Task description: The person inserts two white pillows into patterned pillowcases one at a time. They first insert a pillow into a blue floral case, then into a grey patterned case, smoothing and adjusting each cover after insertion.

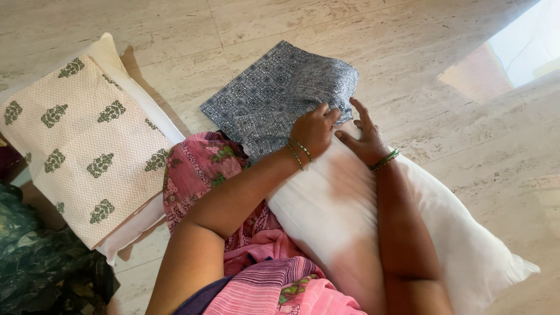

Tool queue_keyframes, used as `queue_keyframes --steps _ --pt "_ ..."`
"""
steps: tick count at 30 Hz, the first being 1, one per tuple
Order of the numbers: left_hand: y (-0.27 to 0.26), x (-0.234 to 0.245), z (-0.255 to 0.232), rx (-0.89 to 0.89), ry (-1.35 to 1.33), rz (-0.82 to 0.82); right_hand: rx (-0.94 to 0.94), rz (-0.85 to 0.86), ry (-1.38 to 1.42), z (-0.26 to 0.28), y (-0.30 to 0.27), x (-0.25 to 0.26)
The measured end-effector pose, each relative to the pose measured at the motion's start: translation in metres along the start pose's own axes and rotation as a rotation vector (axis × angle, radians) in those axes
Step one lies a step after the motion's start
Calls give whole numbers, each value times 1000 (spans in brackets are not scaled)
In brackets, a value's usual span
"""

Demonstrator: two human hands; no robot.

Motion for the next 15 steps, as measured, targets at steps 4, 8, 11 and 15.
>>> queue_keyframes --steps 4,8,11,15 --pt "-4 -2 -14 -18 3 115 -67 12 -56 -4 -9 0" --pt "-18 1 -30 -82 30 136 -86 -31 -101 -8 -12 6" --pt "-23 -1 -37 -129 67 129 -48 -47 -103 -12 -12 7" --pt "-25 -6 -43 -159 59 116 -35 -76 -120 -16 -14 7"
Point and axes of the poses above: each hand's wrist, its own y-axis towards the middle knuckle, its own x-axis out of the back of the hand, z = x × y, the point moved 5 cm from there along y, towards the middle knuckle, and after that the axes turned 3 degrees about z, right-handed, at the moved point
